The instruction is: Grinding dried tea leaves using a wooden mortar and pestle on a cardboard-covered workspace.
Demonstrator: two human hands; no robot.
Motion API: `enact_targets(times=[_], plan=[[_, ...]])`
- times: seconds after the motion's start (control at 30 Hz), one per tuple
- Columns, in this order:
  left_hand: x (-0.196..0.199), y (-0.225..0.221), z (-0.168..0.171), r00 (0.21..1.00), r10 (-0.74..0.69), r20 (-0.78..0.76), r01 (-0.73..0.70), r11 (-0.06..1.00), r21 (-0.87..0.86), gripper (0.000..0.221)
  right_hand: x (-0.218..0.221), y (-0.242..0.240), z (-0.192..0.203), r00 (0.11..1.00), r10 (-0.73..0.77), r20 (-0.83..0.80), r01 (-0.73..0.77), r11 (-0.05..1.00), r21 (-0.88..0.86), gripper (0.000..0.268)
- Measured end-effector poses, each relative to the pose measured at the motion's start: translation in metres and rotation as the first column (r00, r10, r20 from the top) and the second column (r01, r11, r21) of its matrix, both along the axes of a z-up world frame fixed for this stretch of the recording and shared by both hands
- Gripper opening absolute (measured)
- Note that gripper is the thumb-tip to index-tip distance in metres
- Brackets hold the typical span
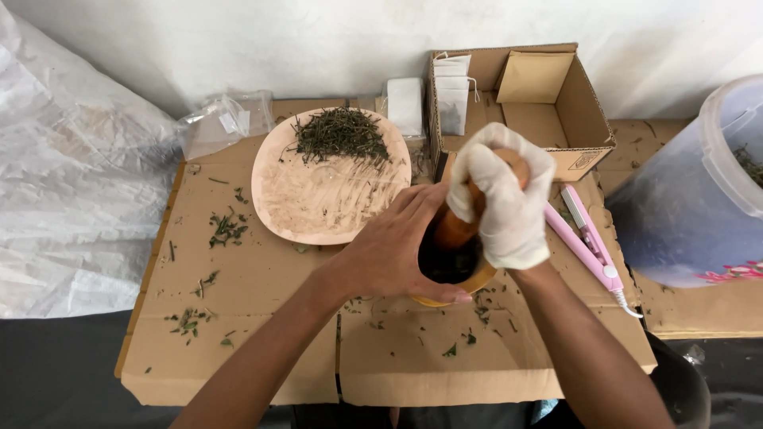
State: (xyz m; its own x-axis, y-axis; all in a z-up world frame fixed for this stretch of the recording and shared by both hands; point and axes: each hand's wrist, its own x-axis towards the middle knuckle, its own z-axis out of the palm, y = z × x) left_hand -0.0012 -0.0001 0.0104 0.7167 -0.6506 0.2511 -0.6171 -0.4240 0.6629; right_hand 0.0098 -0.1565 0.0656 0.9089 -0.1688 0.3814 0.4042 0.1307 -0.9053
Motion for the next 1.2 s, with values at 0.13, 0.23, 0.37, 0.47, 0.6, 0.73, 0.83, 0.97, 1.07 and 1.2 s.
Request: enact_targets(times=[0.13,0.23,0.37,0.47,0.6,0.73,0.83,0.97,1.07,1.2], plan=[[0.002,0.000,-0.001,1.000,-0.012,-0.023,0.012,1.000,-0.007,0.138,-0.005,0.010,-0.001,0.998,0.049,-0.046,-0.048,0.998,0.035,0.019],[0.000,0.001,0.002,0.999,-0.022,-0.049,0.022,1.000,-0.001,0.138,-0.011,0.004,0.002,0.973,0.197,-0.124,-0.171,0.967,0.191,0.022],[0.001,0.000,0.004,0.999,-0.018,-0.038,0.019,0.999,0.035,0.140,-0.013,-0.010,0.011,0.947,0.270,-0.176,-0.273,0.962,0.004,0.023],[0.000,0.001,0.006,0.999,-0.015,-0.034,0.016,0.999,0.030,0.139,-0.017,-0.008,0.029,0.969,0.196,-0.149,-0.222,0.958,-0.184,0.021],[0.005,-0.001,-0.005,0.999,-0.022,-0.041,0.023,0.999,0.034,0.142,-0.008,0.006,0.017,0.964,0.245,-0.099,-0.245,0.969,0.009,0.022],[-0.003,-0.003,0.012,0.999,-0.009,-0.048,0.012,0.998,0.062,0.145,0.016,-0.017,-0.008,0.948,0.289,-0.131,-0.256,0.941,0.221,0.025],[-0.003,-0.003,0.011,0.998,-0.016,-0.063,0.019,0.999,0.045,0.150,0.007,-0.036,-0.002,0.928,0.278,-0.249,-0.205,0.937,0.282,0.022],[-0.002,-0.004,0.009,0.999,-0.008,-0.047,0.010,0.999,0.033,0.146,0.000,-0.023,0.001,0.990,0.075,-0.122,-0.069,0.996,0.054,0.018],[0.001,-0.006,0.003,1.000,-0.005,-0.013,0.005,0.999,0.048,0.142,-0.009,-0.002,-0.004,0.999,0.041,0.000,-0.041,0.997,-0.065,0.021],[0.001,-0.005,0.011,1.000,-0.016,-0.024,0.016,1.000,0.018,0.141,-0.007,-0.003,-0.012,0.961,0.268,-0.069,-0.258,0.958,0.129,0.022]])
